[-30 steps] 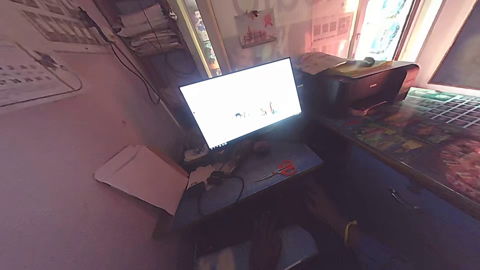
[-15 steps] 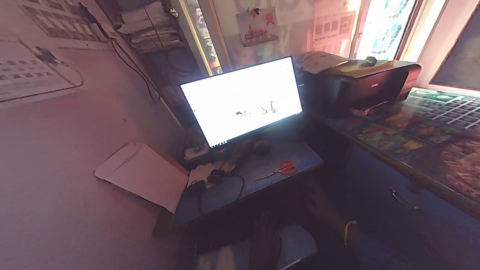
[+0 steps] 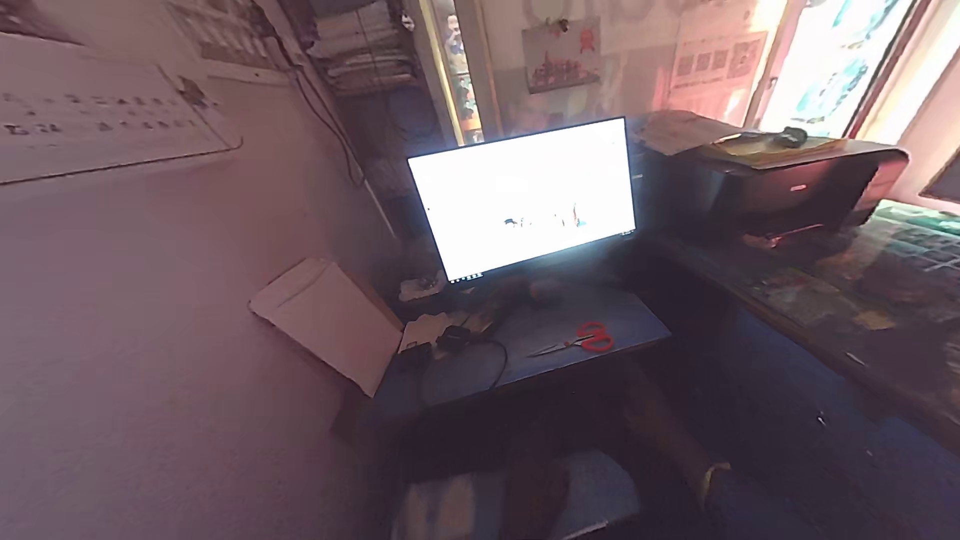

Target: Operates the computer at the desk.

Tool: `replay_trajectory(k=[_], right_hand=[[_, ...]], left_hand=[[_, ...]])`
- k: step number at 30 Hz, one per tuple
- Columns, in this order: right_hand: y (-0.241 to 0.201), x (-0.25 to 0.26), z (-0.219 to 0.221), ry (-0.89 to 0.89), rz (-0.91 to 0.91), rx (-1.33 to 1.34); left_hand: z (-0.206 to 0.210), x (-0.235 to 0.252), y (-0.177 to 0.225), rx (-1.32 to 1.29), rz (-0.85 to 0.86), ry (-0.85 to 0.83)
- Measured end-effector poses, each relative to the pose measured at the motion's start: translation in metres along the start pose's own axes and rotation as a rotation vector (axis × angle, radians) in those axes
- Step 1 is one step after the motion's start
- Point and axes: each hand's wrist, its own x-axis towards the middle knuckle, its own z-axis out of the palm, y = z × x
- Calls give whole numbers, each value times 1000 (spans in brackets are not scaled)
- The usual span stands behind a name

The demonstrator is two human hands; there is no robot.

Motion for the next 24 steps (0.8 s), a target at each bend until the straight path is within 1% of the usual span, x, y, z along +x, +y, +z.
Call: replay_trajectory(k=[3,6,7,9,10,12,15,20,24], right_hand=[[-2,-1,-3,-10,96,-17],[2,-4,-2,28,94,-40],[1,-5,-2,21,108,-51],[-5,-6,-4,4,114,-72],[-4,-6,-3,-1,97,-82],[2,-7,1,-2,47,-100],[9,-7,8,37,-18,-116],[17,-8,16,85,-61,-116],[19,-9,18,105,-69,-105]], left_hand=[[-13,3,10,-4,-47,-63],[-38,12,28,43,-76,-225],[-33,14,26,49,-66,-221],[-9,12,12,41,-7,-104],[-3,11,8,48,9,-98],[1,11,4,70,34,-118],[9,10,-3,71,84,-56],[18,6,-10,72,136,32],[20,6,-11,78,149,55]])
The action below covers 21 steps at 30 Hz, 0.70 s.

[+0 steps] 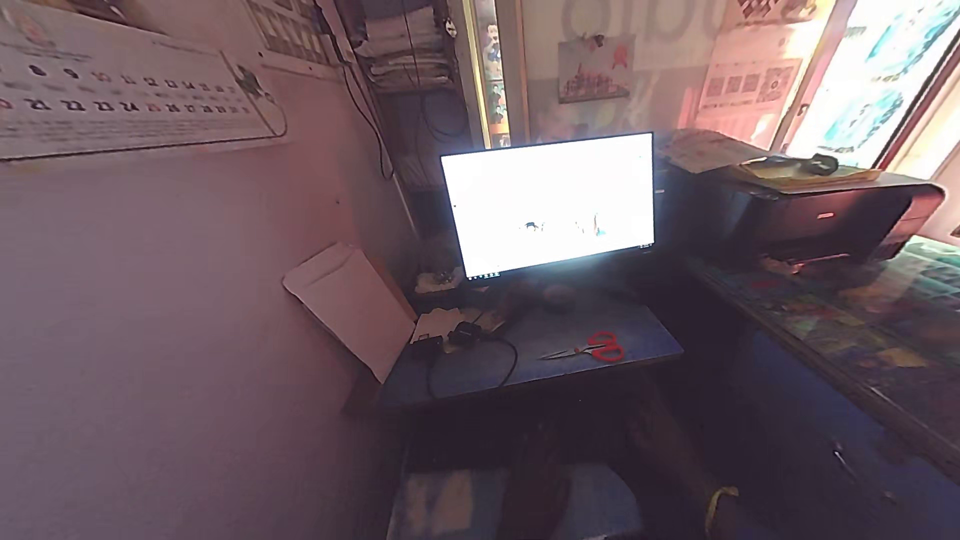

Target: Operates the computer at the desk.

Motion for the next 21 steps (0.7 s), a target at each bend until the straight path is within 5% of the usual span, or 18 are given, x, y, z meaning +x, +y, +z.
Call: replay_trajectory(k=[15,19,21], right_hand=[[0,-4,-7,-36,44,-9],[-12,-5,-29,-160,171,41],[-12,-4,-27,-133,142,27]], left_hand=[[-3,4,4,-9,27,19],[-85,26,54,-60,-223,-369],[-94,32,57,-50,-253,-436]])
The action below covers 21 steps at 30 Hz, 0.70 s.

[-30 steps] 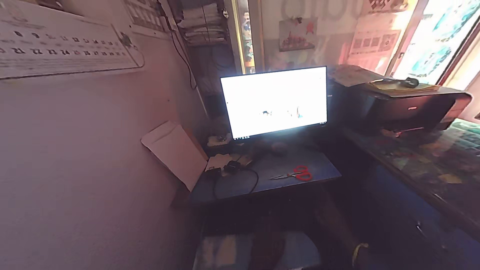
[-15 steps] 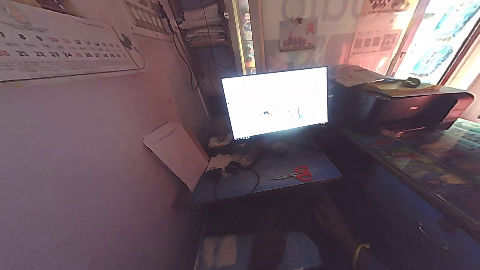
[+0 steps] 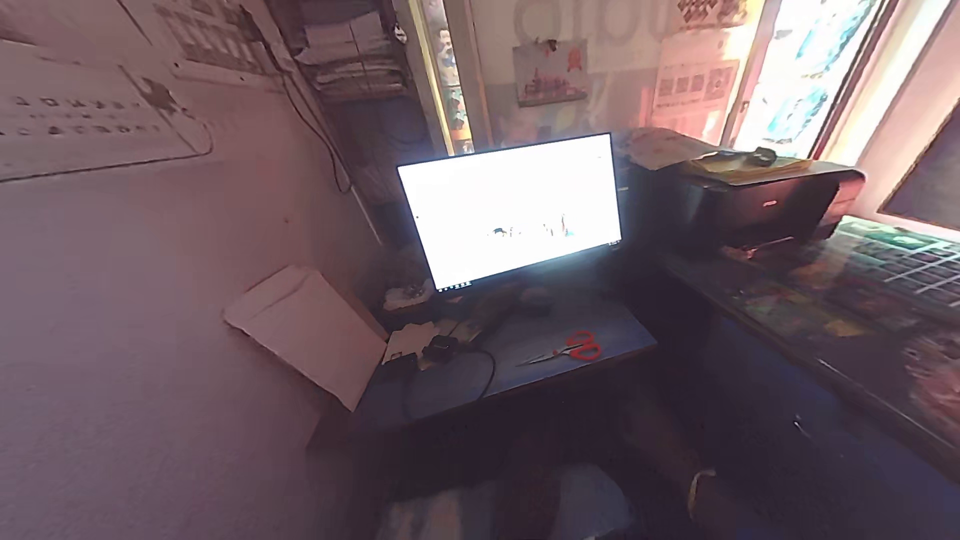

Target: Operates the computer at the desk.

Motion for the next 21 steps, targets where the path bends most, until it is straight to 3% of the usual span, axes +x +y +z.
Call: replay_trajectory(k=[5,17,21], right_hand=[[8,8,14,-11,-30,-12],[11,5,19,71,-58,-32],[2,3,10,17,10,-64]], left_hand=[[71,18,-46,13,161,333],[86,20,-55,43,242,437],[89,19,-56,72,234,421]])
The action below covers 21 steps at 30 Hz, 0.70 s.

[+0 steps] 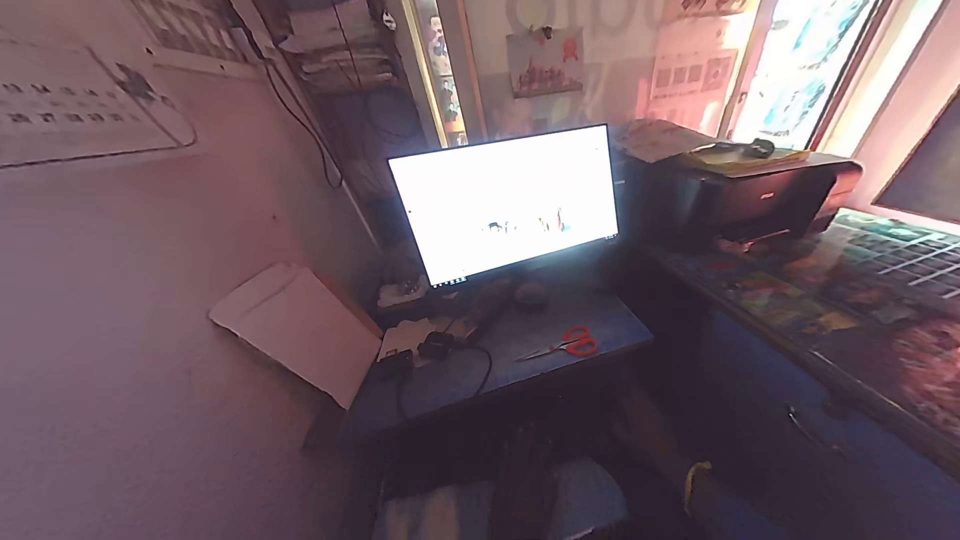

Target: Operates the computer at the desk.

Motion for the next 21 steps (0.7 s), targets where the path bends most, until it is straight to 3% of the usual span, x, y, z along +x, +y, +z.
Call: replay_trajectory(k=[21], right_hand=[[-5,-1,-4,-23,51,95]], left_hand=[[1,-3,-4,-15,-8,5]])
